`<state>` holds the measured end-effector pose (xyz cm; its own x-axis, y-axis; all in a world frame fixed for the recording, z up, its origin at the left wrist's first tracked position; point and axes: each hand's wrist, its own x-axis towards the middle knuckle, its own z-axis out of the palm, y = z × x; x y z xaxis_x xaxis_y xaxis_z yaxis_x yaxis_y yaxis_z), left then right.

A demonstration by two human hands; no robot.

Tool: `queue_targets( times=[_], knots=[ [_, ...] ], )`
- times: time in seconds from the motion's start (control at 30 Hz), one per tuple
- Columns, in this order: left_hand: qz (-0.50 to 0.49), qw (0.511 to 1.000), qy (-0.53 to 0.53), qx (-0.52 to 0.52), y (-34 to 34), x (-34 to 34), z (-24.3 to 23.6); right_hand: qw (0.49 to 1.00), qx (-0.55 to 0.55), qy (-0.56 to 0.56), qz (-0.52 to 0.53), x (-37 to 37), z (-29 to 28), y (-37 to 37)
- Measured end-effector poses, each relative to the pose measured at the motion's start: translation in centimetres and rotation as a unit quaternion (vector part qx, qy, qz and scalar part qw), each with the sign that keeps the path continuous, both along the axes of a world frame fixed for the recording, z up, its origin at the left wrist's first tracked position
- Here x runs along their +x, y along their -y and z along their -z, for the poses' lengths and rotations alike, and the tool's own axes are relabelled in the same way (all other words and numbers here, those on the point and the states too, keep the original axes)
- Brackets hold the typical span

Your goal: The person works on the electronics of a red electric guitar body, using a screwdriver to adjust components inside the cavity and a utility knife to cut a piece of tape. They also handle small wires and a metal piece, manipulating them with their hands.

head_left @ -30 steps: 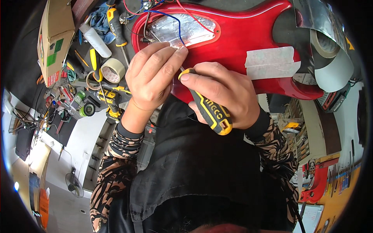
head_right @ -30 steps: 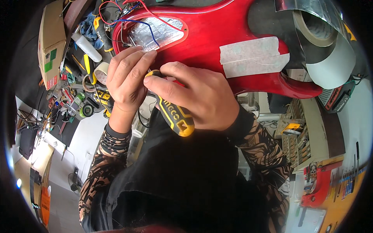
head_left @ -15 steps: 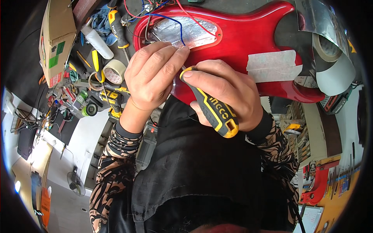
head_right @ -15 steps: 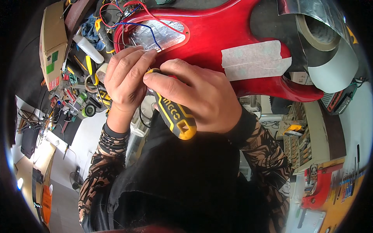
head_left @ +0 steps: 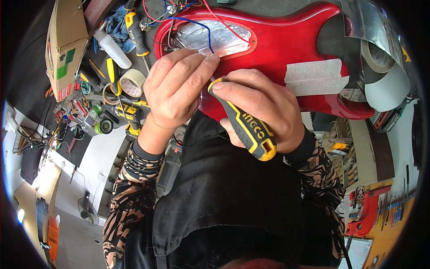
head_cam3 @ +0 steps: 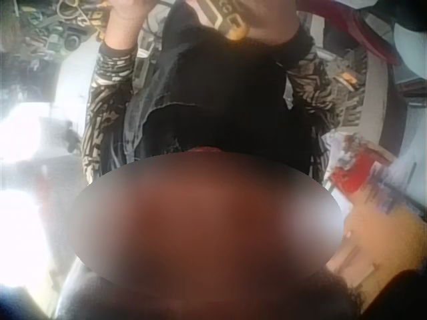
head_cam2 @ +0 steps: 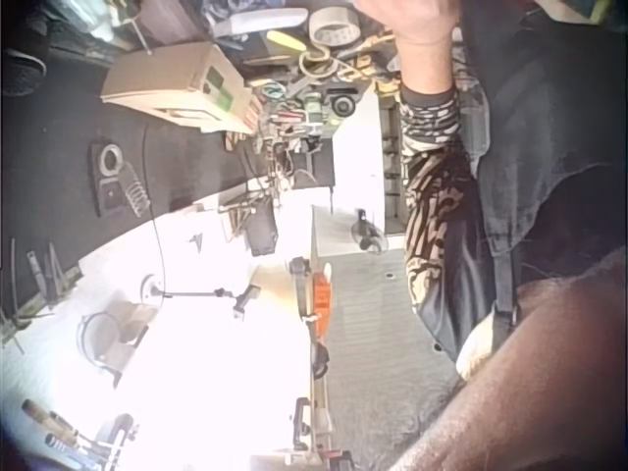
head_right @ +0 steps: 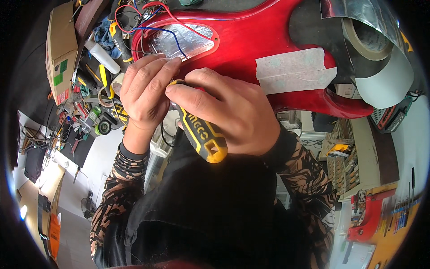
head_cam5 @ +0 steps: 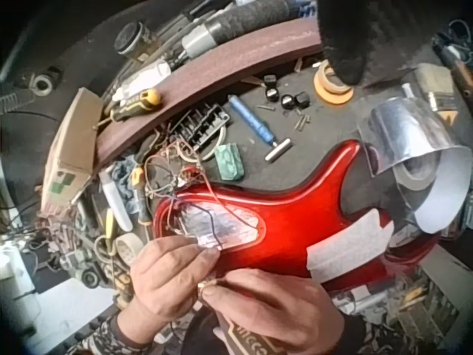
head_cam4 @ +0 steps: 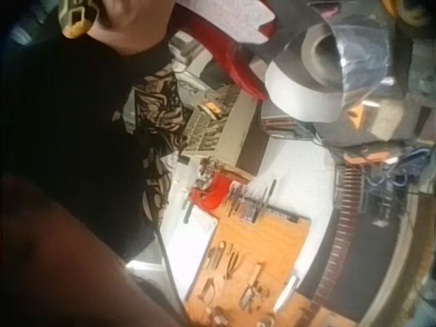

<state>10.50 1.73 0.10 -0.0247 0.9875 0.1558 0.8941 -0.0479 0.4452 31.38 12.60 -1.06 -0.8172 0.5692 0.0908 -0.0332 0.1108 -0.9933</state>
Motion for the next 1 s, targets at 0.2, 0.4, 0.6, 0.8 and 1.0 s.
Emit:
queue_targets(
  times=[0.2,0.4,0.6,0.8,1.0],
  knots=[
    [0.004,1.0,0.0,-0.008,-0.1,0.1,-0.2,1.0,-0.001,-0.001,-0.006,0.3,-0.1,-0.2],
    [0.012,1.0,0.006,0.016,-0.8,0.3,-2.0,1.0,0.029,-0.01,0.005,0.6,-1.7,-0.6],
    [0.016,0.997,0.08,0.015,0.2,2.7,-6.5,0.997,0.015,-0.022,-0.066,3.2,-6.8,-2.6],
    [-0.135,0.964,0.231,0.011,6.1,5.0,-7.4,0.991,-0.113,0.068,-0.019,5.8,-10.4,-2.5],
    [-0.532,0.688,0.493,-0.001,12.2,4.7,-3.3,0.958,0.049,0.204,0.193,9.6,-10.5,-6.6]
  ],
)
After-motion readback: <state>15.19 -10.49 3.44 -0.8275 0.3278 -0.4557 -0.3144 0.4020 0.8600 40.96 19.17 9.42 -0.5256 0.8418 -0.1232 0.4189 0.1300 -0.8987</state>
